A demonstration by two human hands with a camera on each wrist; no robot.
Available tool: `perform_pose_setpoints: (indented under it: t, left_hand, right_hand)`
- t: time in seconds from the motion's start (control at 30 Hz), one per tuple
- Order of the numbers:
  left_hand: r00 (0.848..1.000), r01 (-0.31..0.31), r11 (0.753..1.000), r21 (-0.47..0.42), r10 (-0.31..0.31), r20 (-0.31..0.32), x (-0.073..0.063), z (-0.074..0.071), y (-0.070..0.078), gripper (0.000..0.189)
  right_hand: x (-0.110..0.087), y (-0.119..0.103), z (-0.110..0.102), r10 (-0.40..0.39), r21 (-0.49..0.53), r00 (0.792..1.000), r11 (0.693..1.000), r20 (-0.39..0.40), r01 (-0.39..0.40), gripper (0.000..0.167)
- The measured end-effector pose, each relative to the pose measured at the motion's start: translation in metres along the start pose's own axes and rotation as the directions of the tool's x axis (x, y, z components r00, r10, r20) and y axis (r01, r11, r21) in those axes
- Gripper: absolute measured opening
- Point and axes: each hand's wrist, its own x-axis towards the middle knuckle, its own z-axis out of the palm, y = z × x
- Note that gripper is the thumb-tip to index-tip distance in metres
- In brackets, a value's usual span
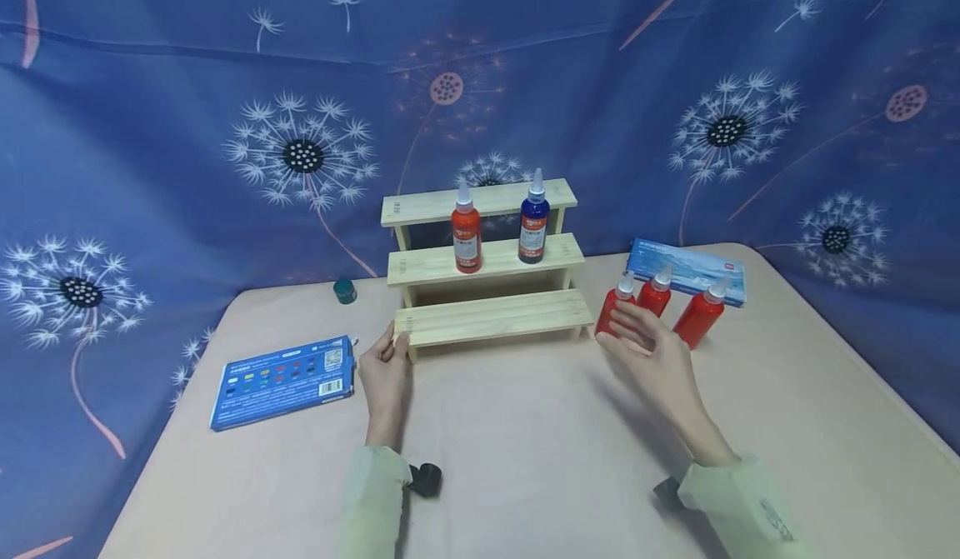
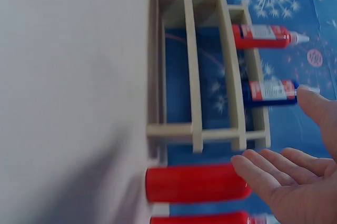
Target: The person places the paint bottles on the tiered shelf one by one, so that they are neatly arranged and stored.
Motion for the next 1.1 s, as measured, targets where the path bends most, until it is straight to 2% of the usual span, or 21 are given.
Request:
perform_pose_setpoints:
  t: [0.1,0.23,0.4,0.67,0.8,1.0,1.1]
  left_hand:
    - [1.000,0.016,1.000,-0.003,-0.016,0.004,0.000,0.002,0.000,0.041]
    - [1.000,0.024,1.000,0.002,-0.024,-0.003,0.000,-0.003,0.000,0.041]
    - [1.000,0.014,1.000,0.000,-0.014,0.009,0.000,-0.001,0.001,0.042]
    - [1.000,0.020,1.000,-0.011,-0.020,-0.002,0.001,0.000,-0.001,0.041]
    - [1.000,0.030,0.999,-0.022,-0.030,0.004,0.001,-0.001,-0.001,0.041]
    - [0.999,0.047,0.999,-0.024,-0.047,0.007,0.001,0.000,-0.001,0.042]
    - [0.999,0.049,0.998,-0.036,-0.049,0.016,0.001,0.000,0.000,0.042]
  right_hand:
    - [-0.005,0.008,-0.011,0.000,-0.004,1.000,1.000,-0.031,0.000,0.065]
    - [-0.007,0.021,-0.020,0.009,-0.045,0.999,0.999,-0.053,-0.011,0.064]
    - [-0.011,0.038,-0.039,0.095,-0.112,0.991,0.988,-0.090,-0.105,0.071]
    - [-0.010,0.061,-0.067,0.182,-0.110,0.970,0.973,-0.159,-0.200,0.078]
    - [-0.009,0.068,-0.076,0.205,-0.092,0.963,0.970,-0.173,-0.223,0.080]
    - [-0.005,0.074,-0.083,0.200,-0.111,0.958,0.968,-0.207,-0.226,0.078]
    - [-0.001,0.074,-0.083,0.227,-0.113,0.948,0.960,-0.222,-0.257,0.078]
